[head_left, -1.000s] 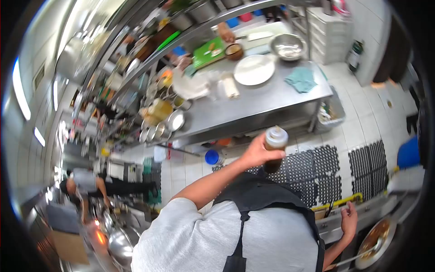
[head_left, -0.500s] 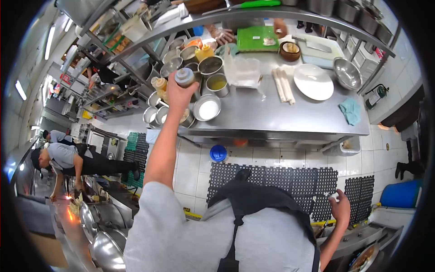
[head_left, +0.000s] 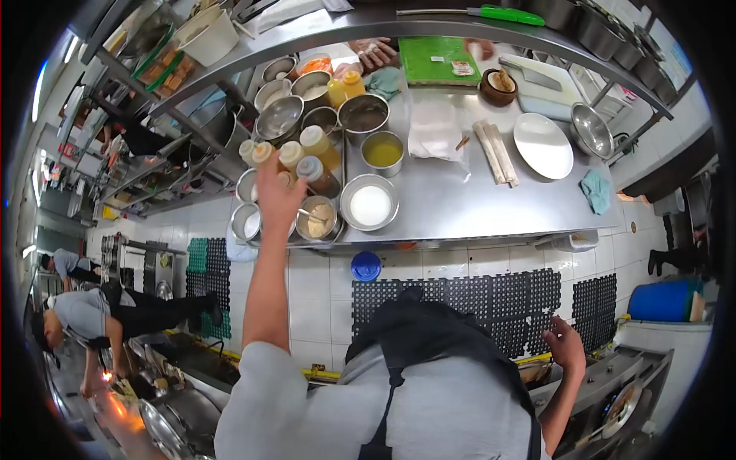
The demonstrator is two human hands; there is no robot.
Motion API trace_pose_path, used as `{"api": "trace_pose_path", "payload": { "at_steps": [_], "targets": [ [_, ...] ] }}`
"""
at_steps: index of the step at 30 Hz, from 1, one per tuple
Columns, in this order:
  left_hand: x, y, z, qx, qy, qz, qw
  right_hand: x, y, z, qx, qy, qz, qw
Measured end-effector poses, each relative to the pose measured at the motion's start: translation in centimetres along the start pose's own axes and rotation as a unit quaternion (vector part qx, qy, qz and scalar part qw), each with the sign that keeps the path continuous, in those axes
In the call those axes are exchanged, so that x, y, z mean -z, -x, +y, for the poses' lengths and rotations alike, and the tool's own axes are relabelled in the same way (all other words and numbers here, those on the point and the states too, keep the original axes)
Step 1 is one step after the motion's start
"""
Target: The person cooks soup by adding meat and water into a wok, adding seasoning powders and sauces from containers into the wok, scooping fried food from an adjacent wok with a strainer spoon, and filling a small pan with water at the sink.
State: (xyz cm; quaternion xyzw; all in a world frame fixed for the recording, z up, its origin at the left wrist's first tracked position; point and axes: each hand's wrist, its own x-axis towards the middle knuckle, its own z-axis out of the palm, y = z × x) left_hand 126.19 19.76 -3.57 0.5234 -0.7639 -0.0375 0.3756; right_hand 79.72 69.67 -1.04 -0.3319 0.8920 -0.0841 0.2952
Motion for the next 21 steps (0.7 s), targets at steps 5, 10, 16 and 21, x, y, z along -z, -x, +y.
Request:
{"api": "trace_pose_path", "payload": {
  "at_steps": [5,10,16,21],
  "targets": [
    [1.0,-1.3,-5.1,0.101,-0.042,-0.189,0.976,-0.9,-1.3,-3.0,-0.019,0.050,-0.029,0.998],
    [-1.3,-0.8,-7.9,0.112,-0.090,-0.215,0.966,-1.3,-1.5,-6.4,0.056,0.037,-0.014,0.998],
    [2.2,-3.6,-6.0,0.081,-0.096,-0.098,0.987,-1.6,-1.7,-6.8,0.056,0.070,-0.009,0.996],
    [11.3,-7.9,4.9,-0.012,0.030,-0.137,0.990,-1.9,-1.4,-8.0,0.097,0.011,-0.001,0.995]
  ]
}}
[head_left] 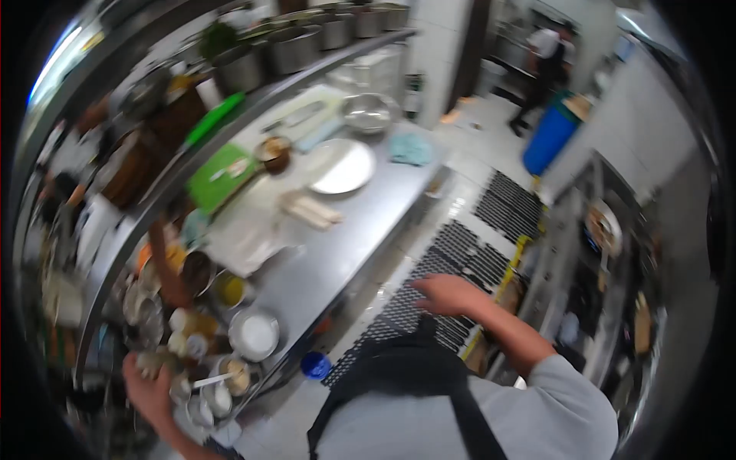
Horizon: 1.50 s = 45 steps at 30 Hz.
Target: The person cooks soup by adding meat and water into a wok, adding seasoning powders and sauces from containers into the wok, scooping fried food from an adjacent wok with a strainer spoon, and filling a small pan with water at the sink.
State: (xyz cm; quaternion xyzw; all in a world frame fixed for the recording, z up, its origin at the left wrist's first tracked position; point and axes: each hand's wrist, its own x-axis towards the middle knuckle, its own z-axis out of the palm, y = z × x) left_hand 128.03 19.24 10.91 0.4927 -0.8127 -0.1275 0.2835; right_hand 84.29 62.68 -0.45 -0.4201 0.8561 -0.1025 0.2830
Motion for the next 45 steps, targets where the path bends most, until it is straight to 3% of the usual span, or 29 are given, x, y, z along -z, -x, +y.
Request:
{"api": "trace_pose_path", "payload": {
  "at_steps": [2,4,7,9,10,11,14,17,20,21,24,28,30,36,38,42,45],
  "targets": [
    [-0.3,-0.5,0.5,-0.166,-0.027,0.035,0.985,0.2,-0.2,-3.0,0.076,-0.065,0.060,0.993],
    [-3.0,-1.3,1.8,-0.196,0.096,-0.073,0.973,-1.1,-1.4,-5.9,0.183,-0.124,0.083,0.972],
    [-5.0,2.2,16.8,-0.319,-0.024,-0.212,0.923,-1.5,-2.1,-9.6,0.311,-0.185,0.195,0.912],
    [-9.1,4.6,22.6,-0.388,0.119,-0.253,0.878,-0.9,-0.5,-9.6,0.338,-0.197,0.244,0.887],
    [-10.6,5.4,25.2,-0.406,0.093,-0.296,0.859,-0.2,0.3,-9.5,0.331,-0.206,0.258,0.884],
    [-15.4,5.6,24.2,-0.390,0.213,-0.358,0.821,0.2,0.9,-8.8,0.326,-0.213,0.271,0.880],
    [-20.0,9.1,31.5,-0.420,0.289,-0.401,0.761,0.3,3.0,-4.6,0.242,-0.283,0.292,0.881],
    [-22.1,13.8,37.7,-0.359,0.392,-0.407,0.743,0.4,6.0,1.0,0.169,-0.282,0.392,0.859],
    [-22.9,16.2,42.6,-0.330,0.438,-0.512,0.661,1.0,9.7,6.9,0.052,-0.313,0.446,0.837],
    [-24.1,16.0,43.3,-0.259,0.409,-0.571,0.663,1.3,10.8,9.2,0.006,-0.326,0.454,0.830],
    [-26.6,18.1,47.3,-0.178,0.315,-0.700,0.616,1.2,13.2,17.5,-0.100,-0.333,0.508,0.788],
    [-30.0,22.1,52.7,-0.125,0.276,-0.753,0.585,2.3,17.9,30.0,-0.272,-0.410,0.539,0.684],
    [-32.0,23.5,55.2,-0.090,0.241,-0.777,0.575,2.6,19.9,36.7,-0.337,-0.397,0.542,0.659],
    [-33.7,27.1,62.9,-0.120,0.178,-0.745,0.632,3.3,25.3,52.7,-0.406,-0.377,0.618,0.557],
    [-34.1,27.6,64.5,-0.115,0.165,-0.745,0.637,4.4,27.1,56.3,-0.474,-0.375,0.575,0.551],
    [-35.4,27.4,65.5,-0.084,0.154,-0.762,0.623,3.8,28.1,64.1,-0.458,-0.406,0.590,0.527],
    [-35.8,27.3,65.9,-0.085,0.160,-0.762,0.622,5.6,29.5,65.3,-0.369,-0.505,0.569,0.533]
  ]
}}
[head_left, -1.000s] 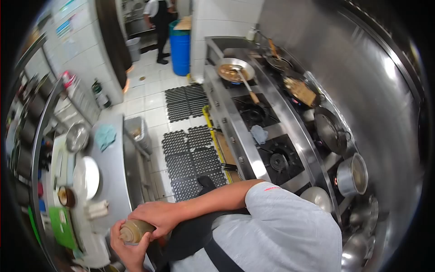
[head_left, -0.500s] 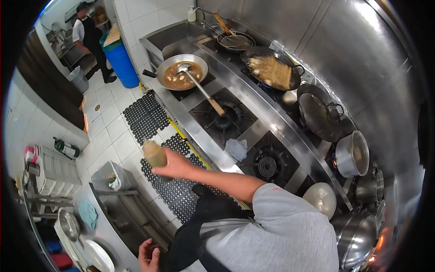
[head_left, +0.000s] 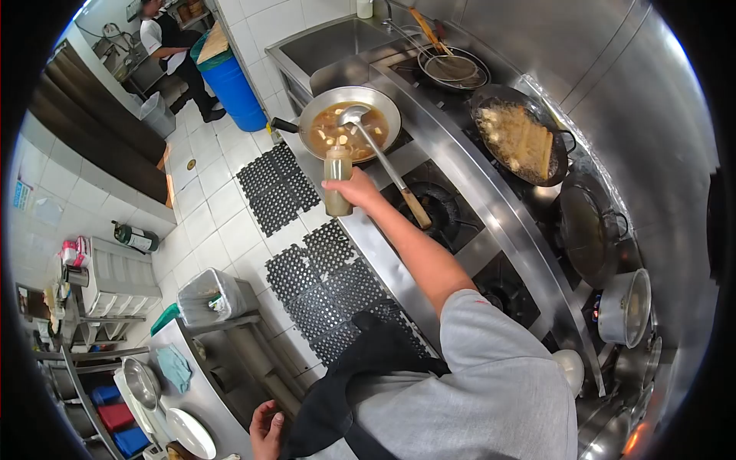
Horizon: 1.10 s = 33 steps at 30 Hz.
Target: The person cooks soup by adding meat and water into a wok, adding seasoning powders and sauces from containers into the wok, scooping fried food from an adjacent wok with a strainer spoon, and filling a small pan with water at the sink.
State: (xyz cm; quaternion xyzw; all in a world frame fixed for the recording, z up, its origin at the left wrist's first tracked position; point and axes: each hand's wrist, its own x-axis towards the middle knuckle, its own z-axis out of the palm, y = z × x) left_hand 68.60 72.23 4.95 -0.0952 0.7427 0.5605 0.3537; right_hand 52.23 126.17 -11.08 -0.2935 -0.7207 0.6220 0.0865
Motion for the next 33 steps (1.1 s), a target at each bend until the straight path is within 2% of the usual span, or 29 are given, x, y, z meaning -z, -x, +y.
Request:
{"api": "trace_pose_path", "payload": {
  "at_steps": [3,7,16,19,20,22,23,24,26,27,28,29,30,31,32,33],
  "targets": [
    [0.4,-0.6,0.0,-0.001,-0.001,0.001,1.000,-0.1,-0.6,-1.8,-0.133,-0.165,-0.030,0.977],
    [0.8,-1.1,-0.4,-0.003,-0.011,0.008,1.000,-0.3,-2.7,-2.0,-0.190,-0.261,-0.071,0.944],
    [1.4,-0.8,-0.8,-0.004,-0.055,-0.005,0.998,-1.9,-7.3,-1.1,-0.252,-0.473,-0.072,0.841],
    [1.0,-0.3,0.2,-0.007,-0.066,0.002,0.998,-2.9,-7.6,-1.0,-0.240,-0.515,-0.066,0.820],
    [0.9,0.1,0.4,-0.009,-0.072,0.009,0.997,-3.1,-7.4,-1.0,-0.233,-0.494,-0.060,0.836],
    [2.8,-2.2,-3.3,-0.031,-0.040,0.014,0.999,-3.4,-6.1,-2.2,-0.220,-0.443,-0.067,0.866],
    [3.7,-2.3,-5.7,-0.040,-0.019,0.034,0.998,-4.4,-8.5,1.2,-0.148,-0.491,-0.125,0.849],
    [2.8,-1.4,-4.7,-0.022,-0.025,0.028,0.999,-4.2,-8.8,2.0,-0.129,-0.474,-0.153,0.857],
    [2.3,-0.5,-3.1,0.007,-0.025,0.045,0.999,-3.9,-7.4,2.5,-0.056,-0.336,-0.073,0.937],
    [2.1,0.0,-2.6,0.014,-0.025,0.052,0.998,-3.8,-4.5,0.2,0.008,-0.237,-0.073,0.969],
    [2.2,0.1,-4.0,-0.024,-0.043,0.062,0.997,-4.0,-7.8,2.2,-0.018,-0.315,-0.120,0.941],
    [2.7,0.2,-5.1,-0.012,-0.076,0.068,0.995,-4.3,-11.1,4.1,-0.051,-0.388,-0.163,0.906],
    [2.8,0.9,-5.1,-0.022,-0.096,0.087,0.991,-3.3,-12.7,5.0,-0.127,-0.435,-0.183,0.872],
    [3.2,1.1,-6.0,-0.045,-0.106,0.089,0.989,-3.6,-12.4,4.2,-0.177,-0.409,-0.068,0.893],
    [3.3,1.7,-6.5,-0.032,-0.081,0.105,0.991,-3.0,-14.5,5.3,-0.200,-0.423,-0.129,0.874],
    [3.5,2.2,-7.6,-0.028,-0.070,0.119,0.990,-3.4,-15.7,6.0,-0.207,-0.405,-0.076,0.887]
  ]
}}
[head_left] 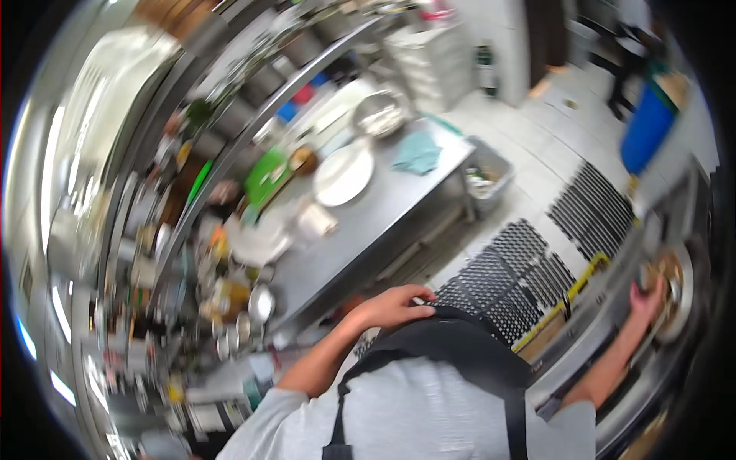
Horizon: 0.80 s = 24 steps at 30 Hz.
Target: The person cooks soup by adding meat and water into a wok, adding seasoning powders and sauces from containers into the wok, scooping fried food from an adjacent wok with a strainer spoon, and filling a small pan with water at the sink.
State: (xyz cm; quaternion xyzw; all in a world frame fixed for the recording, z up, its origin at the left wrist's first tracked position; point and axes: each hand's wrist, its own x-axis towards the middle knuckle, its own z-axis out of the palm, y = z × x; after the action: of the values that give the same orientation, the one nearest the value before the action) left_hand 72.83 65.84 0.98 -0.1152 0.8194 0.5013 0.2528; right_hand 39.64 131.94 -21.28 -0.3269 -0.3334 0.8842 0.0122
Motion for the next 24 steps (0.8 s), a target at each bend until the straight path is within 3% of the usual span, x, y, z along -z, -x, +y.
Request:
{"api": "trace_pose_path", "payload": {
  "at_steps": [2,4,5,7,10,11,12,14,15,17,18,20,24],
  "targets": [
    [0.2,1.5,-1.7,0.000,0.013,0.007,1.000,1.0,-3.3,-0.7,-0.032,0.083,0.028,0.996],
    [0.5,2.8,-2.3,0.008,0.029,0.024,0.999,1.1,-5.7,-0.2,0.004,0.169,0.062,0.984],
    [0.6,3.4,-2.6,0.008,0.034,0.027,0.999,-1.1,-4.5,0.9,0.096,0.269,0.111,0.952],
    [0.8,4.0,-4.7,-0.006,0.051,0.039,0.998,-4.7,0.3,3.5,0.288,0.435,0.200,0.829],
    [1.6,4.5,-7.1,-0.034,0.059,0.050,0.996,-7.2,3.0,7.7,0.460,0.543,0.075,0.698],
    [2.0,4.6,-7.8,-0.045,0.060,0.050,0.996,-10.0,7.0,10.7,0.457,0.509,-0.030,0.729],
    [2.5,4.6,-8.6,-0.059,0.068,0.056,0.994,-11.1,8.9,13.5,0.456,0.588,-0.004,0.667],
    [3.9,4.7,-10.2,-0.093,0.081,0.063,0.990,-16.1,17.8,21.5,0.391,0.558,-0.133,0.720],
    [4.8,5.1,-10.9,-0.100,0.094,0.070,0.988,-17.9,21.4,25.3,0.368,0.616,-0.126,0.685],
    [7.1,6.2,-11.9,-0.117,0.117,0.082,0.983,-20.6,27.6,33.8,0.382,0.595,-0.233,0.668],
    [8.2,7.0,-12.4,-0.130,0.113,0.120,0.978,-24.1,34.6,36.6,0.244,0.604,-0.309,0.693],
    [10.4,9.0,-14.0,-0.153,0.110,0.196,0.962,-26.3,40.1,44.2,0.177,0.555,-0.409,0.703],
    [15.6,13.2,-18.9,-0.170,0.036,0.314,0.933,-31.9,53.2,54.7,0.143,0.527,-0.605,0.579]
  ]
}}
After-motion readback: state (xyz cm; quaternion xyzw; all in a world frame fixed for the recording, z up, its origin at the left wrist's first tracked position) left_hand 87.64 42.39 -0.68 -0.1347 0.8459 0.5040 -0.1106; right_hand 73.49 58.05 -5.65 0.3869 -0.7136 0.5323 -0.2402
